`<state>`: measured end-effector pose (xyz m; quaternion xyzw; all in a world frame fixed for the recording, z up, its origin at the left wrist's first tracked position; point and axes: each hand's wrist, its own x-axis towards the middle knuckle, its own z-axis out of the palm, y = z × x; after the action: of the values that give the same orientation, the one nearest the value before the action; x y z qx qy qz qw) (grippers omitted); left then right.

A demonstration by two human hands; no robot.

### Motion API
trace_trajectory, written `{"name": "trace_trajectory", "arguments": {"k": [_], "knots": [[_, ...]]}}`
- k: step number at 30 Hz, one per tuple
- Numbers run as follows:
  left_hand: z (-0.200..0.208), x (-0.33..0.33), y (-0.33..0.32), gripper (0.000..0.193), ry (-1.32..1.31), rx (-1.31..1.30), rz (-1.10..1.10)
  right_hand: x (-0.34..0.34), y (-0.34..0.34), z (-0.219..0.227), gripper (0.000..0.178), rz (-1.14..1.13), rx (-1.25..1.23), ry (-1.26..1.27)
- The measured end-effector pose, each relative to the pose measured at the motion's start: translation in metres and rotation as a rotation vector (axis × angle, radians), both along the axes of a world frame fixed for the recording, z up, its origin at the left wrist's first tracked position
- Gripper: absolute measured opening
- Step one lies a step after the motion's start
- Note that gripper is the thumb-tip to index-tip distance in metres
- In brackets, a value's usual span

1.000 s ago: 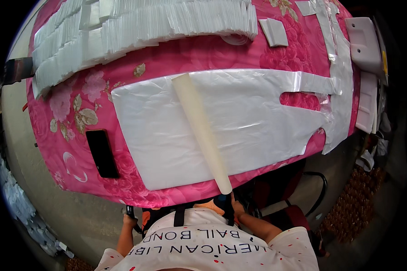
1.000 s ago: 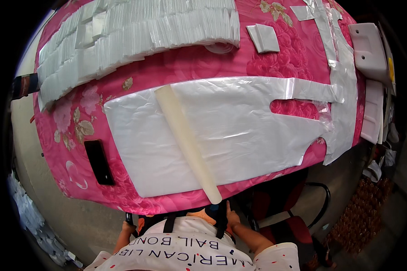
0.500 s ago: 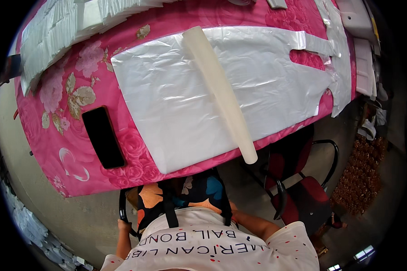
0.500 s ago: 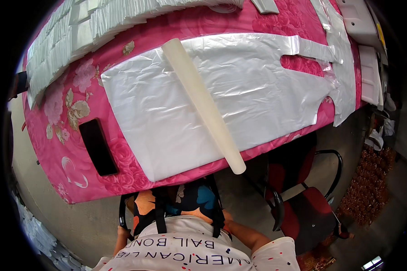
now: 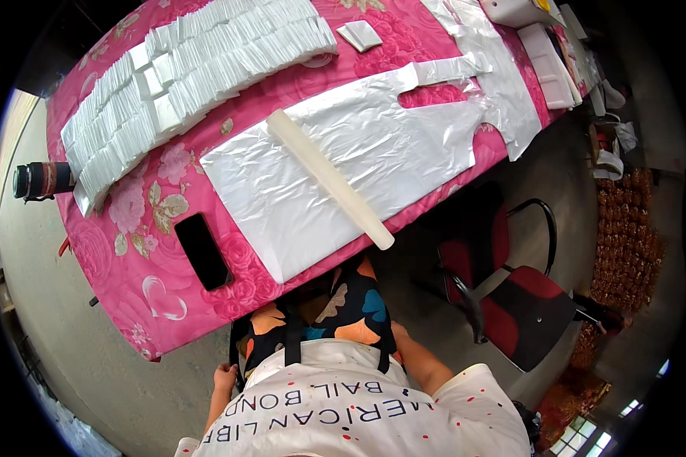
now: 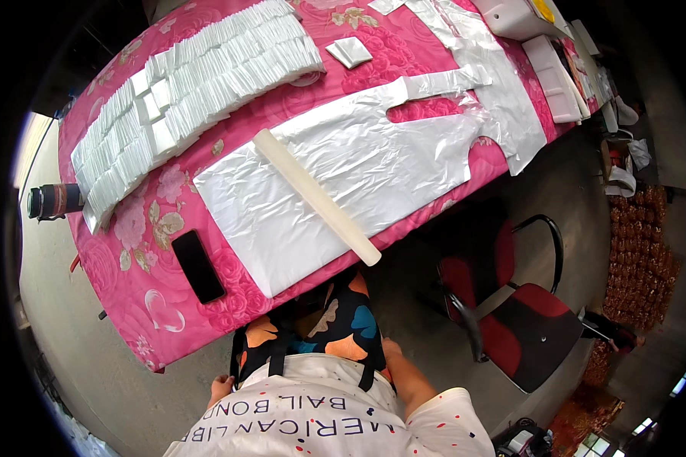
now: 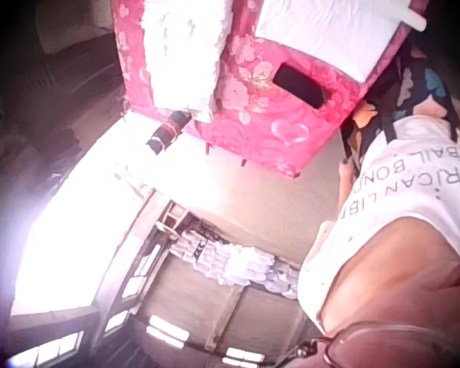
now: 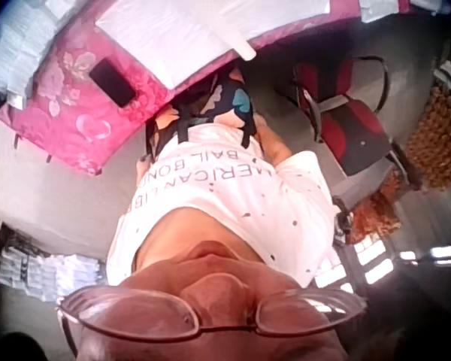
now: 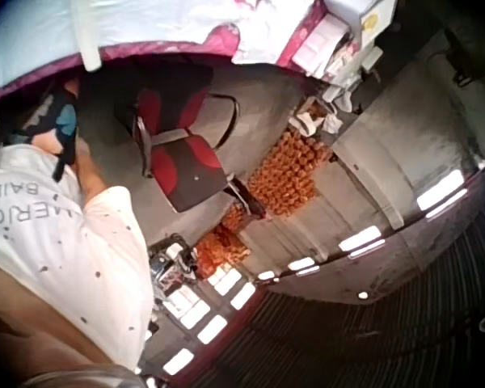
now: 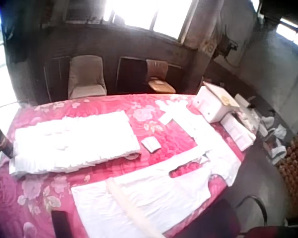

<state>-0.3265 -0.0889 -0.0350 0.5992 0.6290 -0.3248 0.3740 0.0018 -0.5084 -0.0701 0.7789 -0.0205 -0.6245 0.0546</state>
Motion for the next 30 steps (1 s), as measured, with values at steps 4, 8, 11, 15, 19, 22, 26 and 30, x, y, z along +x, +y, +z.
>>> {"name": "trace_trajectory", "arguments": {"k": [4,8,11,15,19,22,26,30], "knots": [[0.015,0.065,0.02,0.031,-0.243,0.052,0.011,0.055,0.033,0.102,0.062,0.058,0.126,-0.438],[0.05,0.131,0.015,0.029,-0.357,-0.02,-0.027,0.11,-0.026,0.114,0.082,0.167,0.007,-1.043],[0.068,0.159,0.007,0.029,-0.385,-0.005,-0.154,0.142,-0.057,0.136,0.088,0.104,-0.11,-0.888],[0.056,0.146,0.008,0.028,-0.356,0.0,-0.232,0.177,-0.088,0.139,0.064,-0.281,-0.056,-0.672],[0.049,0.175,-0.004,0.028,-0.236,-0.068,-0.486,0.182,-0.105,0.134,0.042,-0.259,-0.002,-0.473],[0.103,0.27,-0.025,0.026,-0.391,-0.023,-0.511,0.173,-0.101,0.137,0.039,-0.305,-0.032,-0.46],[0.11,0.285,-0.006,0.026,-0.512,-0.221,-0.429,0.149,-0.089,0.138,0.031,-0.321,-0.041,-0.419],[0.127,0.312,0.007,0.027,-0.439,-0.105,-0.541,0.118,-0.052,0.129,0.038,-0.306,-0.024,-0.385]]}}
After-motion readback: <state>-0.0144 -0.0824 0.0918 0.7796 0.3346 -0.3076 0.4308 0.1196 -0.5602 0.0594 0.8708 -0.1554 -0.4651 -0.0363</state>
